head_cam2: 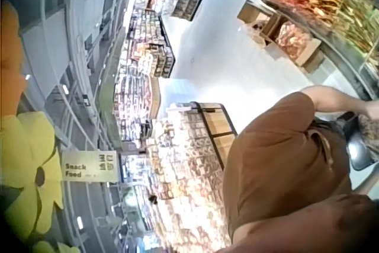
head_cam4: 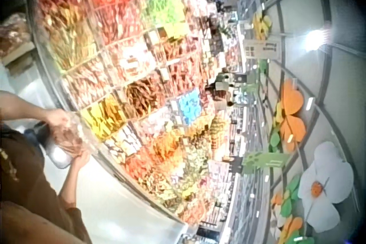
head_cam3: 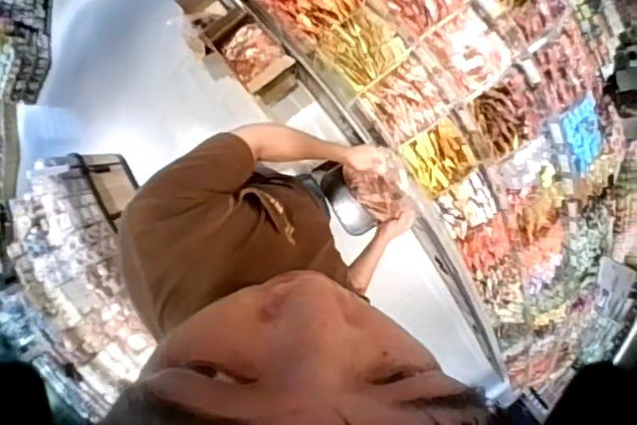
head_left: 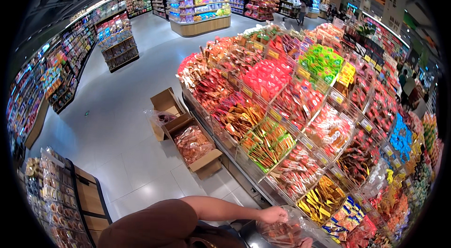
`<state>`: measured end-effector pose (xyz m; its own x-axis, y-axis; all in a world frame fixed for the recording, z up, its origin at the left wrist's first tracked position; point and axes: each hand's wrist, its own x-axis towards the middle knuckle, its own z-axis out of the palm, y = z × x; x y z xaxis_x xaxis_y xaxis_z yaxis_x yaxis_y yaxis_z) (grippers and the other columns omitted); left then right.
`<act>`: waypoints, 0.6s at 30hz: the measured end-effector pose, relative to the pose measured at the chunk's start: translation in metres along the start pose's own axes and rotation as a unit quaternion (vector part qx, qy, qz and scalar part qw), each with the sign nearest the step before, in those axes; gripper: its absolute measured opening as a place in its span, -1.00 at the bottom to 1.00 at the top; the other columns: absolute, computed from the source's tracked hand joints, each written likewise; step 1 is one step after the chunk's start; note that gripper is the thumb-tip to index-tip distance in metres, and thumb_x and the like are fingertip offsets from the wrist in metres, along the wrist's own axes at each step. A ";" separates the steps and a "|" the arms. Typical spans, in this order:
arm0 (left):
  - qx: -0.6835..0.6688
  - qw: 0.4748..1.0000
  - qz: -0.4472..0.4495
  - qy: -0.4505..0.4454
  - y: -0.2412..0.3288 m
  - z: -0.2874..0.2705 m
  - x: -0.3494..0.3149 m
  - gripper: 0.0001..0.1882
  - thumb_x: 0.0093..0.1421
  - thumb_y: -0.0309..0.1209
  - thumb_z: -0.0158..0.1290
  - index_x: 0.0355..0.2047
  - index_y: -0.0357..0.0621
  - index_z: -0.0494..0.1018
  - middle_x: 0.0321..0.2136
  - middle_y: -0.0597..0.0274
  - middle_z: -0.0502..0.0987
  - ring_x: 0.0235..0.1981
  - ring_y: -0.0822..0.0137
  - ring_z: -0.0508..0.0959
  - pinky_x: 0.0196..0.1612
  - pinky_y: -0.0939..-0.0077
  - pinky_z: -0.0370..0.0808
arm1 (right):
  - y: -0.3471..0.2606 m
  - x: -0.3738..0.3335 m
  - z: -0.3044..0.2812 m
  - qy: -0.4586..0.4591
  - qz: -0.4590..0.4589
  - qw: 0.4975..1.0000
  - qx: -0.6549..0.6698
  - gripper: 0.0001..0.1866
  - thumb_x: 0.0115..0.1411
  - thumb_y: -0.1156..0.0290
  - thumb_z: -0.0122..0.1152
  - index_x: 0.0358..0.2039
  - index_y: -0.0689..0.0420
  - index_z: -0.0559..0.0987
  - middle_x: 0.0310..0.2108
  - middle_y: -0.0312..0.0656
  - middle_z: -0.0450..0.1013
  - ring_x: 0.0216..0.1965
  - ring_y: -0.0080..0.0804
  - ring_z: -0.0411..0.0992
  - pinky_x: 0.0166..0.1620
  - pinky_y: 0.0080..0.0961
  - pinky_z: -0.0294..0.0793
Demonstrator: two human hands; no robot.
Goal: The person picks up bags of candy from cardboard boxes on the floor and places the individual candy packets into plastic bins on a display shelf.
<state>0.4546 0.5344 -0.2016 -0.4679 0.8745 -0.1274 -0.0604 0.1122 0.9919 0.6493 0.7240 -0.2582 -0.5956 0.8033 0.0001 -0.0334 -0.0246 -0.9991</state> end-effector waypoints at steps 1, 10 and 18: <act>-0.025 1.000 -0.007 0.003 0.006 -0.009 -0.013 -0.74 0.22 -0.28 0.08 -0.38 -0.27 0.48 -0.51 0.16 0.52 -0.42 0.41 0.48 -0.29 0.37 0.44 | -0.018 -0.010 0.012 -0.006 0.000 1.000 0.020 -0.76 0.28 0.33 0.01 -0.52 0.11 0.36 -0.49 -0.26 0.27 -0.39 -0.39 0.26 -0.28 -0.39 0.33; 0.072 0.994 0.077 0.018 0.048 -0.096 -0.158 -0.61 0.24 -0.09 0.07 -0.18 -0.18 0.57 -0.24 0.03 0.61 -0.21 0.13 0.56 -0.11 0.30 0.45 | -0.123 -0.101 0.130 -0.069 -0.194 0.976 -0.072 -0.68 0.31 0.36 -0.07 -0.61 0.12 0.32 -0.61 -0.26 0.21 -0.55 -0.42 0.17 -0.44 -0.42 0.19; -0.063 0.984 0.077 0.150 -0.003 -0.154 -0.361 -0.74 0.22 -0.24 0.11 -0.26 -0.20 0.57 -0.32 0.18 0.60 -0.25 0.36 0.54 -0.15 0.41 0.44 | -0.112 -0.239 0.256 -0.224 -0.060 0.972 0.036 -0.76 0.27 0.32 -0.04 -0.46 0.17 0.47 -0.54 -0.32 0.36 -0.52 -0.53 0.26 -0.42 -0.53 0.28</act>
<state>0.4875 0.1458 -0.1589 -0.7180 0.6959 0.0112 -0.0683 -0.0864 0.9939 0.5900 0.3829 -0.1360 -0.8735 0.4632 0.1500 -0.1701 -0.0017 -0.9854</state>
